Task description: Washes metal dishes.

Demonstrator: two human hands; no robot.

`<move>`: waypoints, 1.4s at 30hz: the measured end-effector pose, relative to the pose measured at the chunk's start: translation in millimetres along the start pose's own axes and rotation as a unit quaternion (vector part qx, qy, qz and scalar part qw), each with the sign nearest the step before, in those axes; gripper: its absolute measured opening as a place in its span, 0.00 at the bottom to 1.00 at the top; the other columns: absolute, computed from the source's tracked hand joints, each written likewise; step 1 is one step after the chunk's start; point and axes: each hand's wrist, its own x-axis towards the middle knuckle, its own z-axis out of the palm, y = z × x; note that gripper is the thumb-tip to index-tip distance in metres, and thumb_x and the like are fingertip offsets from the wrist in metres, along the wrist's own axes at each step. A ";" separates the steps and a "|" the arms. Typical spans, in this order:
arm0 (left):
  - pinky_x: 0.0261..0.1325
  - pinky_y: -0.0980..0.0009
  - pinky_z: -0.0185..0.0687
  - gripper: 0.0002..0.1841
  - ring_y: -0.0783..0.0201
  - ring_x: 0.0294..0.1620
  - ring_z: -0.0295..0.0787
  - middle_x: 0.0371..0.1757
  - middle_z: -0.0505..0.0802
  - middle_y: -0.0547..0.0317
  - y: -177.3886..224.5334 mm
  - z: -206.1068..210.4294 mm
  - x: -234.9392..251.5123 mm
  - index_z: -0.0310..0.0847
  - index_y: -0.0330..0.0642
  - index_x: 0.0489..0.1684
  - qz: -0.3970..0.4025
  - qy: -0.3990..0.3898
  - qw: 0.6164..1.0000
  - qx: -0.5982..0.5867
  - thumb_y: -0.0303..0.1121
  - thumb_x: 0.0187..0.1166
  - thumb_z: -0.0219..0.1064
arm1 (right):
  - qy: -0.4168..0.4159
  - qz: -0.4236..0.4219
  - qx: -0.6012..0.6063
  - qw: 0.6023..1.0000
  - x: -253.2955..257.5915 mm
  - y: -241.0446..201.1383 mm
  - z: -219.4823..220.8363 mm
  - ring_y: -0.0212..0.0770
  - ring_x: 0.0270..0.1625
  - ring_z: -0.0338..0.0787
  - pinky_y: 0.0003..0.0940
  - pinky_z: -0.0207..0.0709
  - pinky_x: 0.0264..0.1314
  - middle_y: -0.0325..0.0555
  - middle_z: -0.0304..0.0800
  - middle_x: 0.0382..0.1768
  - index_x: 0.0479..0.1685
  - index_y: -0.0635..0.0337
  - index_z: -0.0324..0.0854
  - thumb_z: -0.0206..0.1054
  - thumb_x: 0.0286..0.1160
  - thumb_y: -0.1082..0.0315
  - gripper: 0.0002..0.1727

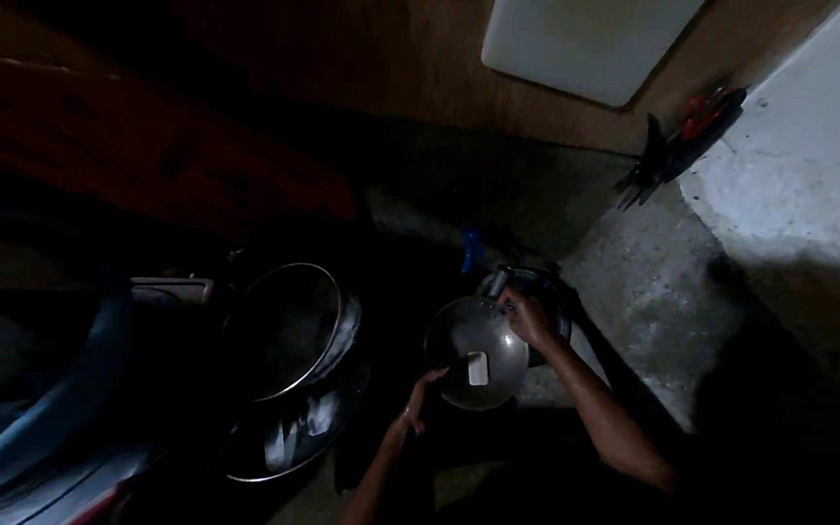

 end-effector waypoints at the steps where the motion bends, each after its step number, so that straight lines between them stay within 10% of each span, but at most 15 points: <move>1: 0.38 0.70 0.90 0.17 0.68 0.37 0.92 0.38 0.94 0.58 0.8 0.9 -0.5 0.80 0.41 0.56 0.003 0.005 1.000 0.016 0.36 0.92 0.44 | -0.020 -0.020 -0.015 0.999 1.9 -1.8 -1.5 0.59 0.60 0.90 0.57 0.81 0.67 0.61 0.90 0.57 0.64 0.62 0.81 0.62 0.81 0.75 0.15; 13: 0.33 0.76 0.79 0.12 0.74 0.28 0.79 0.33 0.84 0.62 0.3 -5.3 0.9 0.78 0.36 0.52 -0.056 -0.001 0.958 0.281 0.31 0.92 0.48 | -0.074 -0.286 -0.028 0.955 21.5 -17.5 37.1 0.59 0.64 0.88 0.49 0.75 0.76 0.62 0.91 0.56 0.57 0.68 0.86 0.57 0.83 0.78 0.14; 18: 0.24 0.77 0.68 0.14 0.73 0.19 0.66 0.26 0.75 0.62 3.1 -10.1 4.4 0.77 0.33 0.52 -0.057 0.020 0.917 0.394 0.34 0.94 0.49 | 0.080 -0.166 0.046 0.982 -9.4 -18.1 32.3 0.55 0.69 0.83 0.43 0.76 0.77 0.60 0.86 0.62 0.55 0.66 0.90 0.60 0.83 0.76 0.14; 24: 0.24 0.80 0.69 0.14 0.76 0.19 0.69 0.25 0.77 0.66 -0.5 5.1 5.0 0.76 0.38 0.51 -0.042 0.040 0.959 0.278 0.36 0.94 0.47 | 0.196 -0.068 -0.103 0.973 -29.5 -1.6 77.6 0.62 0.63 0.89 0.52 0.80 0.71 0.61 0.92 0.53 0.51 0.65 0.92 0.62 0.77 0.78 0.13; 27: 0.26 0.76 0.70 0.16 0.73 0.22 0.68 0.29 0.78 0.62 1.1 5.5 -2.1 0.77 0.35 0.58 -0.041 0.055 0.930 0.360 0.37 0.94 0.48 | 0.126 -0.002 -0.031 0.991 -45.2 -28.3 90.5 0.51 0.67 0.88 0.49 0.76 0.77 0.50 0.94 0.56 0.54 0.53 0.93 0.61 0.83 0.64 0.14; 33: 0.32 0.71 0.72 0.16 0.68 0.26 0.70 0.36 0.80 0.54 7.3 5.3 -4.4 0.76 0.31 0.64 -0.061 0.059 0.893 0.442 0.34 0.93 0.51 | 0.079 -0.023 0.063 0.995 -48.6 -56.8 106.4 0.55 0.66 0.87 0.45 0.78 0.74 0.62 0.88 0.61 0.56 0.67 0.90 0.59 0.83 0.73 0.15; 37: 0.28 0.72 0.71 0.15 0.69 0.24 0.69 0.34 0.80 0.55 3.2 -2.2 2.4 0.76 0.32 0.63 -0.054 0.065 0.900 0.427 0.34 0.93 0.51 | 0.127 -0.012 -0.056 0.990 -6.9 -21.9 93.1 0.57 0.77 0.81 0.49 0.71 0.83 0.58 0.85 0.72 0.67 0.60 0.87 0.58 0.83 0.71 0.19; 42: 0.19 0.80 0.67 0.13 0.76 0.16 0.67 0.23 0.77 0.65 -4.8 -8.5 10.1 0.78 0.36 0.48 -0.012 0.055 0.957 0.285 0.34 0.92 0.50 | 0.089 -0.065 0.060 0.992 -28.6 -68.6 119.2 0.52 0.64 0.90 0.43 0.81 0.72 0.59 0.89 0.60 0.54 0.67 0.90 0.57 0.82 0.75 0.15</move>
